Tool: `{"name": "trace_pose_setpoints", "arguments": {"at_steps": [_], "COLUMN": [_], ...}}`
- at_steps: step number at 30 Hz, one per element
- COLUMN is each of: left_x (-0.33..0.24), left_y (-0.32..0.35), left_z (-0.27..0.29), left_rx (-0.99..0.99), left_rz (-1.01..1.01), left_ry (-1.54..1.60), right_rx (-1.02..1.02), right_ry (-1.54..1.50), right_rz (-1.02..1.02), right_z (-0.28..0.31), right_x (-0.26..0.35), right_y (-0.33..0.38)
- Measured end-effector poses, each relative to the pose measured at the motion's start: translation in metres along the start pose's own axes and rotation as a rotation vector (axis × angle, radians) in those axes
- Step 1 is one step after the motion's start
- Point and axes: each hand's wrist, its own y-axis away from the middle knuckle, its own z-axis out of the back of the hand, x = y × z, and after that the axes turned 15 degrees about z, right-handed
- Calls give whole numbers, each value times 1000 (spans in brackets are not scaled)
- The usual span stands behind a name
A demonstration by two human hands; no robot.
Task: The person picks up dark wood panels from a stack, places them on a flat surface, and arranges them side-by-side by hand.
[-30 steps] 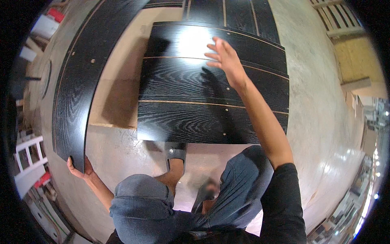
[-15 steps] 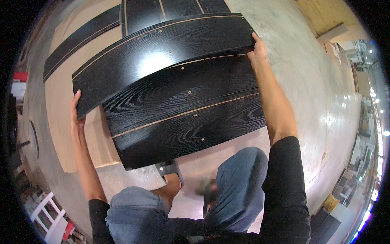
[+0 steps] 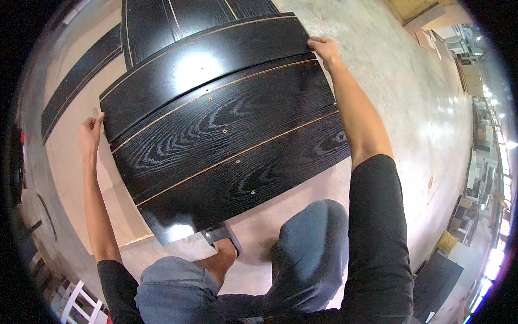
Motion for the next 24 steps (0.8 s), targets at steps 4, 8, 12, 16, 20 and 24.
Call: {"name": "trace_pose_setpoints", "arguments": {"at_steps": [4,8,12,16,20,24], "left_x": [6,8,-5,-16,-11,13], "left_y": [40,83,114,120,116,109], "left_z": [7,-3,-7,-19,-34,-44], "left_rx": [-40,167,109,7,-61,-131], "left_rz": [-83,-102,-66,0,91,126], "left_ry": [-18,228,209,250,469,725], "right_rx": [104,74,51,20,50,106], "right_ry": [71,-18,-117,-50,-83,-137], "right_rz": [61,33,-18,6,3,-16], "right_z": [-11,-22,-23,-19,-19,-33], "right_x": [-4,10,22,6,-2,13], "right_y": [8,19,29,21,13,19]}}
